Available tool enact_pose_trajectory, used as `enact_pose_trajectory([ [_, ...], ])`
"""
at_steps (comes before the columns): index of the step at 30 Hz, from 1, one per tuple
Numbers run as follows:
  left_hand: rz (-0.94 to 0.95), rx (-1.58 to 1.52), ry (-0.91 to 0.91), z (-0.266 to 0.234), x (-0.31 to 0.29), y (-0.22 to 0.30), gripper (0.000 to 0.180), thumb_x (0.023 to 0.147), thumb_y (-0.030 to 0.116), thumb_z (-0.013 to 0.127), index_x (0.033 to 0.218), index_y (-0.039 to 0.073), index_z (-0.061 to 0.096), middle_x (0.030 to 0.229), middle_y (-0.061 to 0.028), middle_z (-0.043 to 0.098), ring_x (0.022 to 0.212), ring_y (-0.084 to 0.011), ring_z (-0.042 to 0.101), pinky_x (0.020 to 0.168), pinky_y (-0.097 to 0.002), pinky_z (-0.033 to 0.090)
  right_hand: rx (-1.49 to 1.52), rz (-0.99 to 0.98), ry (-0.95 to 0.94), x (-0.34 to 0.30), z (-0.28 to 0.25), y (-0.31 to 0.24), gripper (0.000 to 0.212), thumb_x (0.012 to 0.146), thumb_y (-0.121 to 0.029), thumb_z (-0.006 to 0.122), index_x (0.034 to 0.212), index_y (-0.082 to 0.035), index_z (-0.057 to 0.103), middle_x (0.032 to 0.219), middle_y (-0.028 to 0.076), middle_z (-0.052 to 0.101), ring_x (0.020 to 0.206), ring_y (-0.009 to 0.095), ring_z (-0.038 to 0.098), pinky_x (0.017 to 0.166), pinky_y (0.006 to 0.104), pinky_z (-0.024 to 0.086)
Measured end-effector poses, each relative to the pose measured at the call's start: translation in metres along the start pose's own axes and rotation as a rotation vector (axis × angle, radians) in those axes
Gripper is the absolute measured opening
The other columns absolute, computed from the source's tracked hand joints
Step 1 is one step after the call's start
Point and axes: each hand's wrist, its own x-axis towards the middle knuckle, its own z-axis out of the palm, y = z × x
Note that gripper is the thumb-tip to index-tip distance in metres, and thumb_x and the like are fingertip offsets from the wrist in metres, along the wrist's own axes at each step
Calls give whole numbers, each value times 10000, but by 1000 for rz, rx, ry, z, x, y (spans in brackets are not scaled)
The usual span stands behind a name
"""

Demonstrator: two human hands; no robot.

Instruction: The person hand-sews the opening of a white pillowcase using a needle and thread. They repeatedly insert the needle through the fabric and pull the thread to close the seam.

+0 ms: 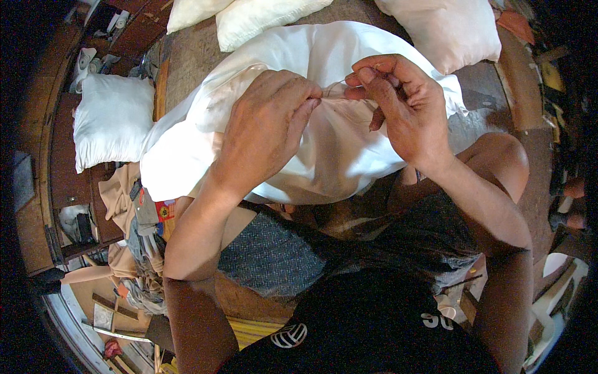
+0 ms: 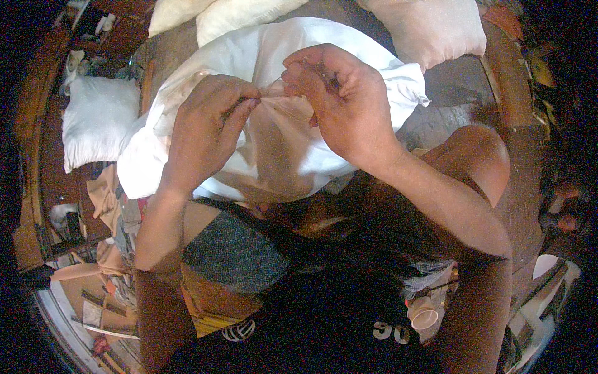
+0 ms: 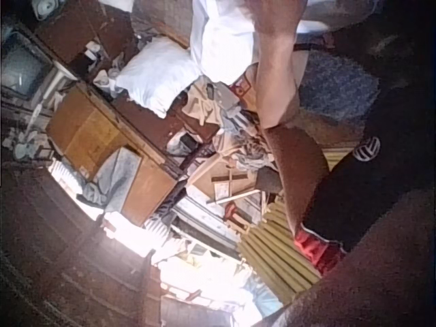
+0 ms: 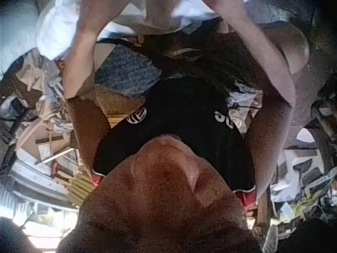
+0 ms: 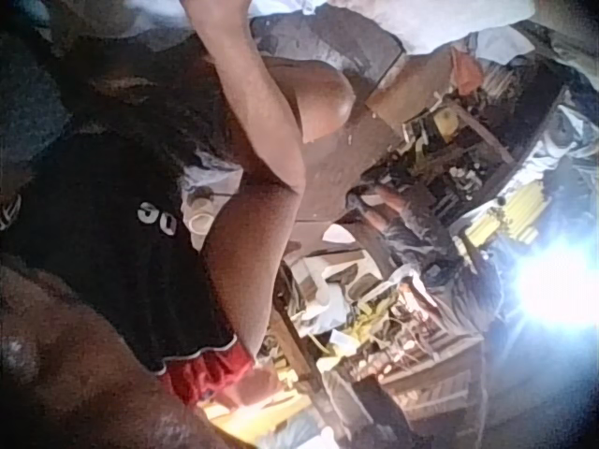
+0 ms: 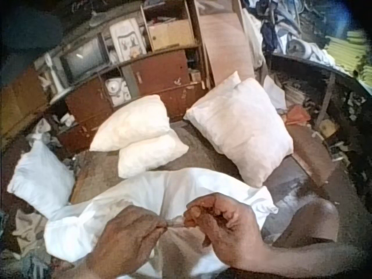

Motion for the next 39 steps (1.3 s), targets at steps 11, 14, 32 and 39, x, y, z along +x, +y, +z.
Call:
enact_pose_trajectory([
  [11, 16, 12, -2, -1, 1, 1, 115, 970, 112, 667, 1027, 21, 710, 1006, -160, 706, 990, -368, 663, 895, -447, 520, 31, 98, -84, 6, -4, 2, 273, 1076, -252, 622, 1155, -3, 702, 908, 70, 765, 807, 118, 728, 580, 261, 540],
  [14, 65, 0, 40, 5, 1, -1, 93, 941, 80, 672, 1009, 18, 687, 957, -157, 673, 941, -372, 639, 858, -459, 508, 93, 182, -108, 9, -7, 0, 264, 1073, -259, 627, 1138, -17, 708, 904, 70, 764, 815, 128, 739, 575, 262, 536],
  [32, 56, -61, 33, 13, -2, 0, 111, 968, 95, 649, 1028, 10, 685, 960, -174, 690, 910, -387, 667, 843, -454, 535, 280, 176, -171, 13, -7, 14, 252, 1093, -247, 598, 1122, -12, 685, 902, 96, 750, 826, 171, 750, 695, 291, 596],
  [39, 32, -62, 38, 16, -3, 3, 96, 972, 81, 637, 1034, 13, 665, 929, -170, 672, 867, -379, 670, 797, -445, 534, 375, 195, -178, 14, -9, 18, 252, 1090, -221, 595, 1121, 16, 672, 914, 136, 748, 848, 226, 764, 800, 345, 641],
])
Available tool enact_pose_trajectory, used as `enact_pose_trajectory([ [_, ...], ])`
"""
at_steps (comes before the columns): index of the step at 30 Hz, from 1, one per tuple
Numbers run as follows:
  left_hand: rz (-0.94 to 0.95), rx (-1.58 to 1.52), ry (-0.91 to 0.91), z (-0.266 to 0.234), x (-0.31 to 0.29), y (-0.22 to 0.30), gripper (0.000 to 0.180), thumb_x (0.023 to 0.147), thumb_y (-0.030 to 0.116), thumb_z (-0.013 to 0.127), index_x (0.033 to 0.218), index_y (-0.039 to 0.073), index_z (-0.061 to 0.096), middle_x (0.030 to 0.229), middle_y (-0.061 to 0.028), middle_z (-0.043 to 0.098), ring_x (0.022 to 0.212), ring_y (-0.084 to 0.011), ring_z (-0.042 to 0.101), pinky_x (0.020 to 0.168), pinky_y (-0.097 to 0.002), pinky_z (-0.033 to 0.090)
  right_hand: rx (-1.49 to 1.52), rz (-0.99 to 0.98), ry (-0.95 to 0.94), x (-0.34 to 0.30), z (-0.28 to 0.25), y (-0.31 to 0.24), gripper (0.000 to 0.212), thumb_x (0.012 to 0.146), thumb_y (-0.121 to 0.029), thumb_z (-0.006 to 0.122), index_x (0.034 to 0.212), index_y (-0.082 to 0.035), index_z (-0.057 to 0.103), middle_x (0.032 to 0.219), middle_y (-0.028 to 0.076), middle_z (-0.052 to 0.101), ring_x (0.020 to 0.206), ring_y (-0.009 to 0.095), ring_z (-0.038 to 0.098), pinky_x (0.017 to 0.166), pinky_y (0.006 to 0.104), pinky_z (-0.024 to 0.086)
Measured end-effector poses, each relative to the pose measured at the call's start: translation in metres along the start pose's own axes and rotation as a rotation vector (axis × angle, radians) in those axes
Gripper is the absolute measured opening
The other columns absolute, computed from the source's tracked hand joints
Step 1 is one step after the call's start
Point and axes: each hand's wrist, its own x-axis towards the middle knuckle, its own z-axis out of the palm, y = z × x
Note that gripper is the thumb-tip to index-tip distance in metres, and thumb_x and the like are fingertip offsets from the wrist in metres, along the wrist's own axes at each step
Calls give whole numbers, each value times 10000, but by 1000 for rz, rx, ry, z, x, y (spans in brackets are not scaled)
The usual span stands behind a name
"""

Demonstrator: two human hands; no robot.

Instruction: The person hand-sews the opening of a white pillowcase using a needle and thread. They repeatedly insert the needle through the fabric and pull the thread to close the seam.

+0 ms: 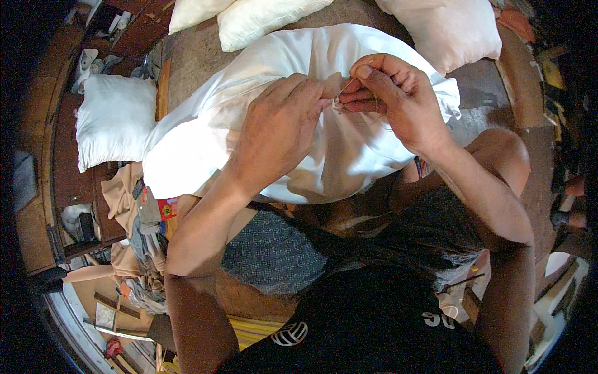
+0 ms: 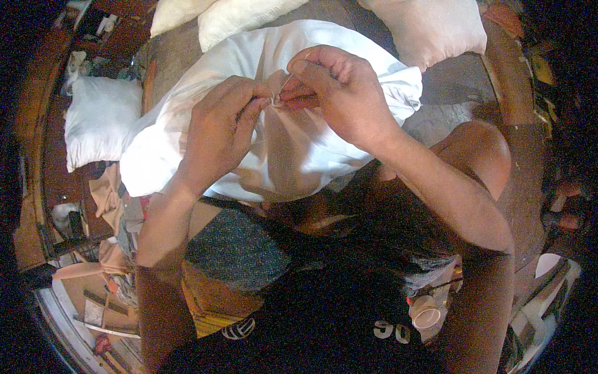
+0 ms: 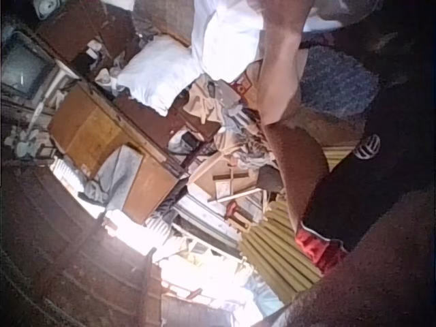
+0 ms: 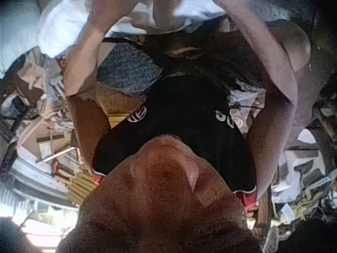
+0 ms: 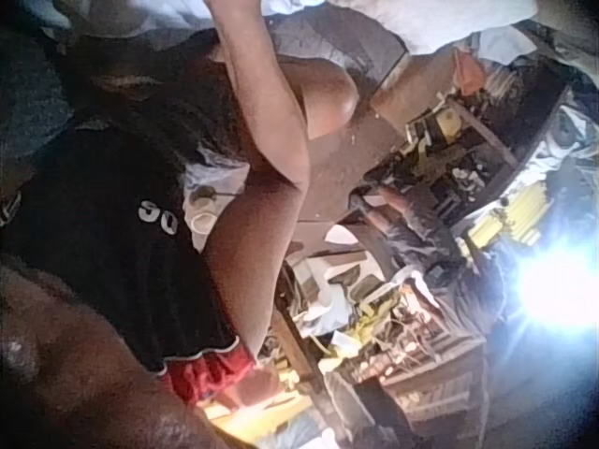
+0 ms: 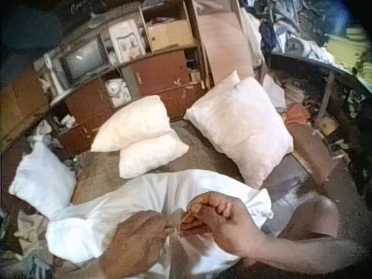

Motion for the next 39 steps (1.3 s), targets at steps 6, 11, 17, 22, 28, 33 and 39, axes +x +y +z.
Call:
enact_pose_trajectory([
  [6, 2, -49, 26, 3, 1, 0, 80, 966, 57, 633, 1026, 12, 660, 954, -174, 669, 873, -377, 667, 790, -430, 536, 38, 7, -2, 0, -2, -1, 252, 1089, -212, 593, 1129, 30, 652, 913, 141, 745, 844, 217, 761, 800, 348, 642],
  [11, -86, -82, 28, -4, 7, 2, 83, 950, 46, 657, 1023, 6, 661, 987, -148, 678, 900, -310, 677, 816, -374, 537, -145, -130, 50, -4, 4, -9, 242, 1100, -209, 576, 1142, 21, 639, 929, 129, 737, 848, 189, 752, 777, 324, 636],
  [17, -168, -271, 93, -3, 8, -2, 81, 903, 46, 694, 955, -10, 666, 898, -146, 670, 847, -302, 679, 789, -363, 529, -117, -188, 99, -9, 9, -8, 235, 1109, -209, 562, 1174, 8, 625, 1028, 116, 716, 909, 189, 747, 775, 305, 627],
  [22, -222, -325, 74, -4, 7, -1, 81, 909, 52, 694, 954, -10, 670, 900, -143, 673, 839, -285, 673, 787, -357, 522, -107, -183, 61, -11, 9, -9, 234, 1111, -222, 563, 1204, -15, 618, 1074, 115, 715, 952, 201, 748, 823, 317, 625],
  [28, -153, -245, 76, -6, 7, -2, 100, 910, 64, 699, 974, -8, 673, 917, -151, 678, 863, -310, 677, 807, -376, 531, -127, -207, 86, -11, 10, -6, 232, 1108, -220, 571, 1191, -11, 626, 1046, 104, 719, 913, 179, 733, 783, 302, 619],
  [33, -131, -239, 74, -8, 7, 0, 87, 915, 42, 689, 988, -4, 680, 951, -159, 682, 893, -334, 681, 823, -393, 538, -128, -192, 78, -10, 10, -8, 225, 1105, -215, 576, 1184, -10, 630, 1032, 100, 723, 903, 178, 734, 783, 300, 619],
  [39, -110, -233, 81, -2, 5, -2, 86, 922, 24, 676, 1005, 2, 678, 962, -154, 686, 897, -342, 677, 819, -397, 536, -30, -81, 76, -8, 7, -8, 230, 1108, -222, 572, 1168, -13, 644, 995, 100, 729, 885, 177, 738, 772, 301, 621],
])
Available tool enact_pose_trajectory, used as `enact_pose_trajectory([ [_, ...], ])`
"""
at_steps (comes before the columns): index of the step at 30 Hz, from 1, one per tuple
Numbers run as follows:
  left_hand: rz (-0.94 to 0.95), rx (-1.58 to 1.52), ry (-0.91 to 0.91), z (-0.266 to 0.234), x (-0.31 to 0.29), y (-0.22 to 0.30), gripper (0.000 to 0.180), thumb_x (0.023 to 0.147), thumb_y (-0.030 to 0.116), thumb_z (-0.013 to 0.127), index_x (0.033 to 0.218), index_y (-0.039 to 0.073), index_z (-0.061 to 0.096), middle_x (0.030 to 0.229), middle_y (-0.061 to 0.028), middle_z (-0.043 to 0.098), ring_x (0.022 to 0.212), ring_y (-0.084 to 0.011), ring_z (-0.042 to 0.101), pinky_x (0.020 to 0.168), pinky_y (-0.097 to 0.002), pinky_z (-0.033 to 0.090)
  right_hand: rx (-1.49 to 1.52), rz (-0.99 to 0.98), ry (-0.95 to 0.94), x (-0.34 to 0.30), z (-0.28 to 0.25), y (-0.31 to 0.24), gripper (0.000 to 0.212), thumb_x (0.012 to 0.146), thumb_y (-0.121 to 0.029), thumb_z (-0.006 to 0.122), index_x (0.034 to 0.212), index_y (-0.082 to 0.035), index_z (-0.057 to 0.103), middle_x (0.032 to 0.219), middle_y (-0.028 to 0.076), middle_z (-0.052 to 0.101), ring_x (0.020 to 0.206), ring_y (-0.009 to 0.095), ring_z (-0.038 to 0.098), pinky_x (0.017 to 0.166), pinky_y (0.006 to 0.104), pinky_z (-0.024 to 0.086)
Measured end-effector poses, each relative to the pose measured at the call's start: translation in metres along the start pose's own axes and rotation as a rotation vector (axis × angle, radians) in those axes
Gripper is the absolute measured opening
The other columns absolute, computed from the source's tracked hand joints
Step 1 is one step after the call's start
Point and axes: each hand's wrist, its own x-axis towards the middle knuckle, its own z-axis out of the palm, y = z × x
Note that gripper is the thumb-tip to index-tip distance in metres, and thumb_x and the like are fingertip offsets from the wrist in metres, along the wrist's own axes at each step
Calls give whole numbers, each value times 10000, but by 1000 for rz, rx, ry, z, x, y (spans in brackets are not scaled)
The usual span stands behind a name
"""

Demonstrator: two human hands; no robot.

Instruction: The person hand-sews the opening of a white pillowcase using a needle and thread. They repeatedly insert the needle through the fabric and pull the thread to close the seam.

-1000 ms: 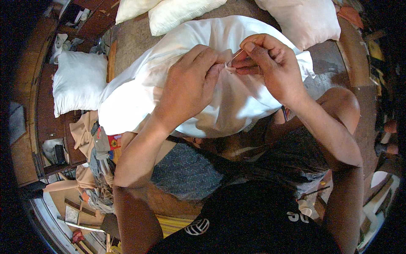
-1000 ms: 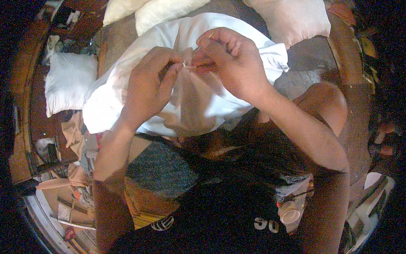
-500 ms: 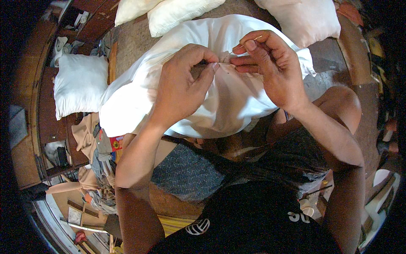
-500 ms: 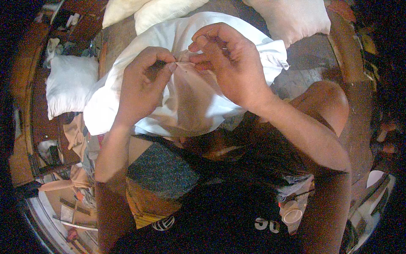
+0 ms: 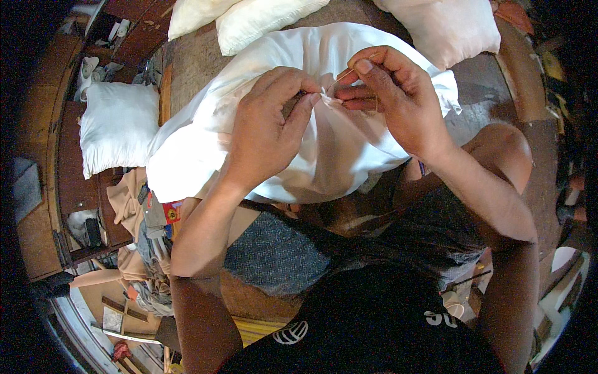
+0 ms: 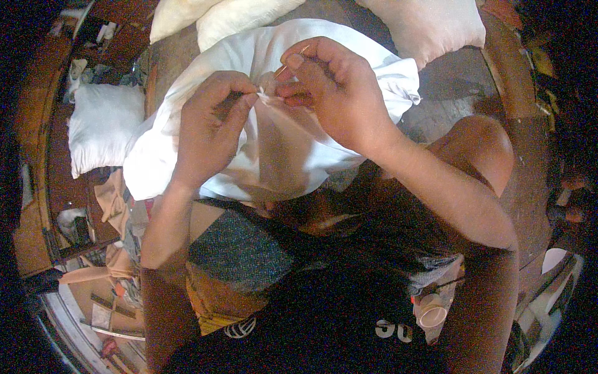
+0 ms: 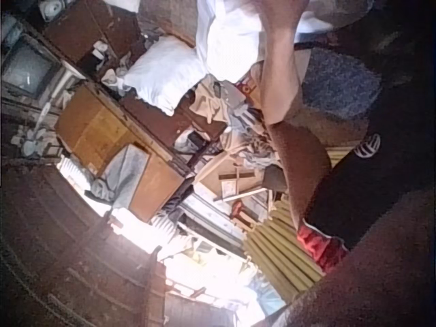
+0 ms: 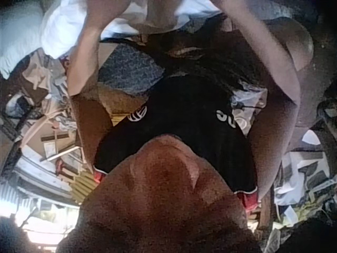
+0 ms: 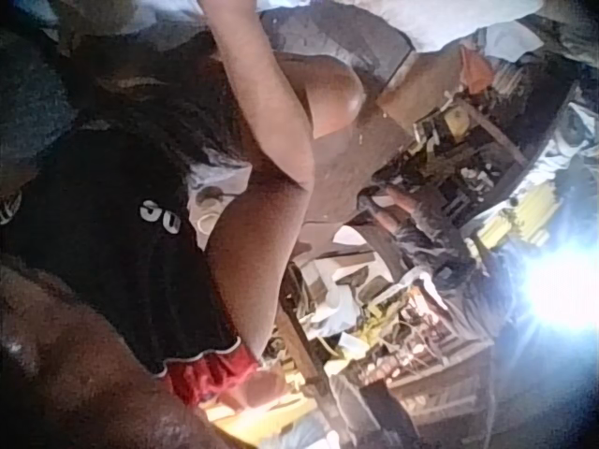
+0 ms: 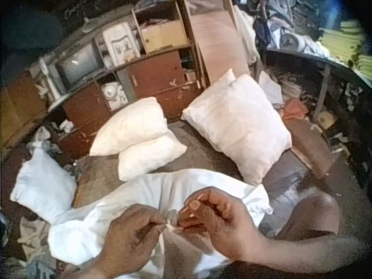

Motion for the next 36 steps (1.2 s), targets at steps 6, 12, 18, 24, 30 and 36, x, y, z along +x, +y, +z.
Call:
enact_pose_trajectory([
  [6, -42, -7, 2, 4, -3, 3, 88, 931, 14, 652, 1016, 2, 672, 954, -146, 697, 907, -348, 676, 822, -415, 538, 7, 54, -51, 1, -3, 1, 235, 1109, -236, 571, 1160, -20, 645, 954, 94, 736, 897, 186, 746, 798, 310, 627],
  [12, -34, 15, -12, 3, -2, 2, 85, 933, 26, 661, 1013, 2, 676, 942, -151, 701, 878, -352, 679, 815, -420, 540, 119, 40, -88, 2, -6, 8, 216, 1102, -218, 582, 1129, -16, 656, 959, 87, 734, 898, 168, 737, 801, 302, 619],
  [18, -120, -11, -89, 1, 6, 7, 86, 942, 46, 666, 1012, -2, 682, 922, -163, 694, 833, -339, 683, 777, -403, 539, -50, -36, -73, -6, 5, 7, 171, 1088, -147, 587, 1140, 1, 654, 940, 68, 722, 867, 118, 695, 760, 271, 587],
  [24, -66, -16, -42, -3, 3, -1, 86, 939, 50, 667, 1009, 10, 695, 908, -151, 688, 841, -332, 675, 780, -397, 531, 65, 91, 66, 3, 2, -1, 253, 1041, -166, 654, 1170, 52, 659, 928, 100, 746, 831, 152, 715, 727, 279, 592],
  [30, 2, 6, -53, 4, 3, 1, 90, 933, 45, 662, 1008, 11, 698, 907, -152, 692, 878, -339, 676, 799, -408, 534, -151, 284, -111, 10, -14, -12, 311, 1079, -191, 608, 1317, -4, 678, 991, 58, 744, 928, 131, 708, 813, 333, 619],
  [36, -62, 4, 0, 4, 3, -2, 91, 910, 33, 694, 997, 10, 707, 924, -150, 705, 866, -337, 689, 797, -407, 543, -877, -341, 41, 3, -17, -29, 234, 1018, -99, 663, 1230, -61, 754, 1250, 112, 691, 1063, 244, 702, 905, 382, 583],
])
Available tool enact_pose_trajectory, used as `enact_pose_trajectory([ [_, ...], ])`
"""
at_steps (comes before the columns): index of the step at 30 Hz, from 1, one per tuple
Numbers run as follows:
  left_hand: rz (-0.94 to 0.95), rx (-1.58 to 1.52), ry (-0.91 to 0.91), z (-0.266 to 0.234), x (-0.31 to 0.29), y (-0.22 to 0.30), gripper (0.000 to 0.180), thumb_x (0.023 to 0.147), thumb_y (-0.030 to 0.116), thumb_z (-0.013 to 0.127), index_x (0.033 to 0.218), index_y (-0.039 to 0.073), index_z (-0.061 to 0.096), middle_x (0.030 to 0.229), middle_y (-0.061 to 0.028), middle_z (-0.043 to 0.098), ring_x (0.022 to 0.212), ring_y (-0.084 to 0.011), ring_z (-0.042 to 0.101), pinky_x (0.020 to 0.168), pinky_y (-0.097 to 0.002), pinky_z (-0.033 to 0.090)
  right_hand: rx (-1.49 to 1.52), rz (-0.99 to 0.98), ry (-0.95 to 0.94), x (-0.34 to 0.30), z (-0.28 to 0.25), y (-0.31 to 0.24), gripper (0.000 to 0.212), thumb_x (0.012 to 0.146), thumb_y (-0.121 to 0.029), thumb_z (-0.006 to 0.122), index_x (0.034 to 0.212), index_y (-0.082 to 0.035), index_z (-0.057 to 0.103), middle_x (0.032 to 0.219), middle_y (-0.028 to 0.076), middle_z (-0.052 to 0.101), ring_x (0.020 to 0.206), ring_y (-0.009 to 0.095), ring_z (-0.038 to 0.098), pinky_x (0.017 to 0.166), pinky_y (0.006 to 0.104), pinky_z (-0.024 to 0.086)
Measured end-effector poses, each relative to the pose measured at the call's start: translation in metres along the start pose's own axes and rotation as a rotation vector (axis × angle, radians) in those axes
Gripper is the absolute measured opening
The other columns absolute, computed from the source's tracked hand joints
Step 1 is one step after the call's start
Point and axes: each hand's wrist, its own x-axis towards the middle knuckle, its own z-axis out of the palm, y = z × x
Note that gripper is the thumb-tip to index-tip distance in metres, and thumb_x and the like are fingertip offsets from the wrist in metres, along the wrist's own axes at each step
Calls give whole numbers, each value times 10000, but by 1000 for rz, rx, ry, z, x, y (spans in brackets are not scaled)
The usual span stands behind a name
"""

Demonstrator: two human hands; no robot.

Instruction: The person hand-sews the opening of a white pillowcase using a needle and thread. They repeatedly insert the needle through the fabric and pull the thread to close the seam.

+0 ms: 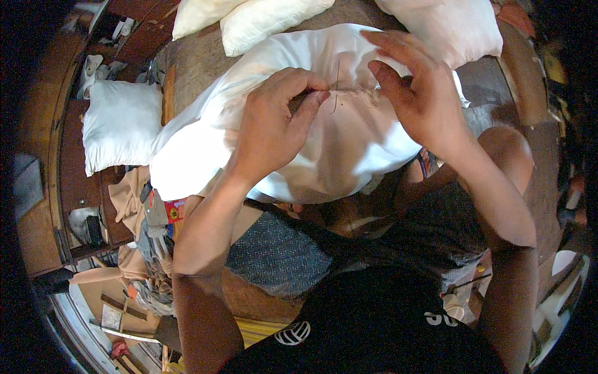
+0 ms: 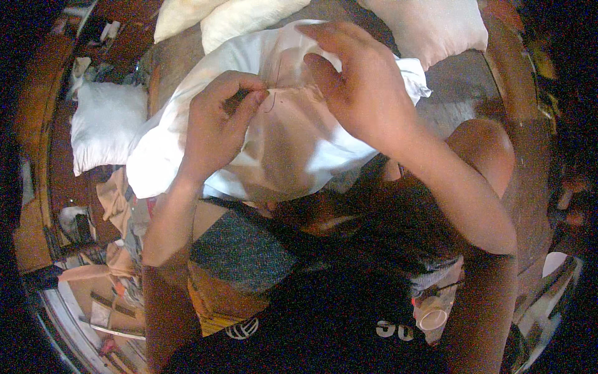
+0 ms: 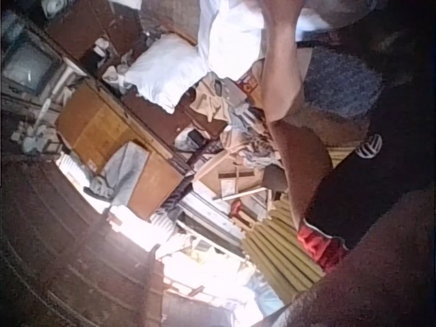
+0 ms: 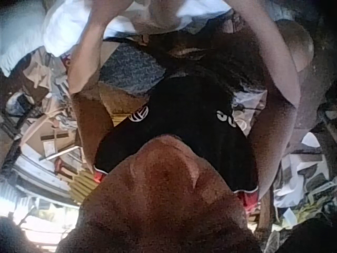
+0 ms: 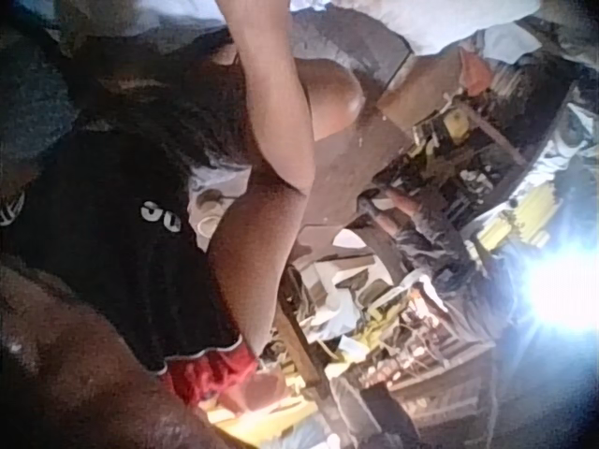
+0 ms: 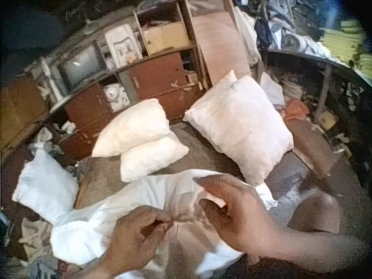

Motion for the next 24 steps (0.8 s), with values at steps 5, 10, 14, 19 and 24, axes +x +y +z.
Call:
enact_pose_trajectory([
  [5, 17, 27, 3, -3, 1, 1, 97, 909, 26, 704, 1004, 8, 710, 938, -151, 715, 865, -333, 700, 804, -388, 550, -489, -586, 58, -8, 3, -14, 275, 820, -65, 765, 1092, -100, 786, 1255, 95, 677, 1278, 349, 591, 1040, 432, 529],
  [10, -8, -68, -17, -2, 0, -1, 104, 921, 36, 706, 1020, 7, 715, 936, -145, 718, 852, -295, 699, 792, -365, 546, -284, -606, 5, -19, 32, -5, 254, 740, -82, 767, 994, -91, 773, 1189, 75, 682, 1188, 331, 620, 961, 430, 553],
  [14, -83, -70, -37, -5, 2, 2, 111, 946, 74, 706, 1028, -1, 715, 930, -142, 717, 814, -244, 683, 759, -346, 537, -202, -771, -84, -38, 31, -28, 274, 733, -132, 732, 994, -52, 752, 1137, 74, 680, 1120, 299, 646, 910, 470, 565],
  [19, -190, -23, -27, -1, 8, 0, 126, 964, 106, 702, 1015, -7, 720, 924, -141, 724, 771, -219, 666, 732, -331, 531, 397, -652, -434, -103, 55, -84, 207, 869, -160, 694, 1050, -65, 657, 1059, 106, 654, 935, 353, 660, 821, 429, 565],
  [24, -206, -35, -29, 2, 2, 0, 142, 987, 126, 692, 1044, -1, 724, 907, -60, 714, 828, -116, 631, 785, -278, 515, 1072, -155, -776, -115, 45, -111, 192, 986, -117, 627, 1166, -56, 601, 976, 135, 649, 985, 396, 694, 815, 460, 576],
])
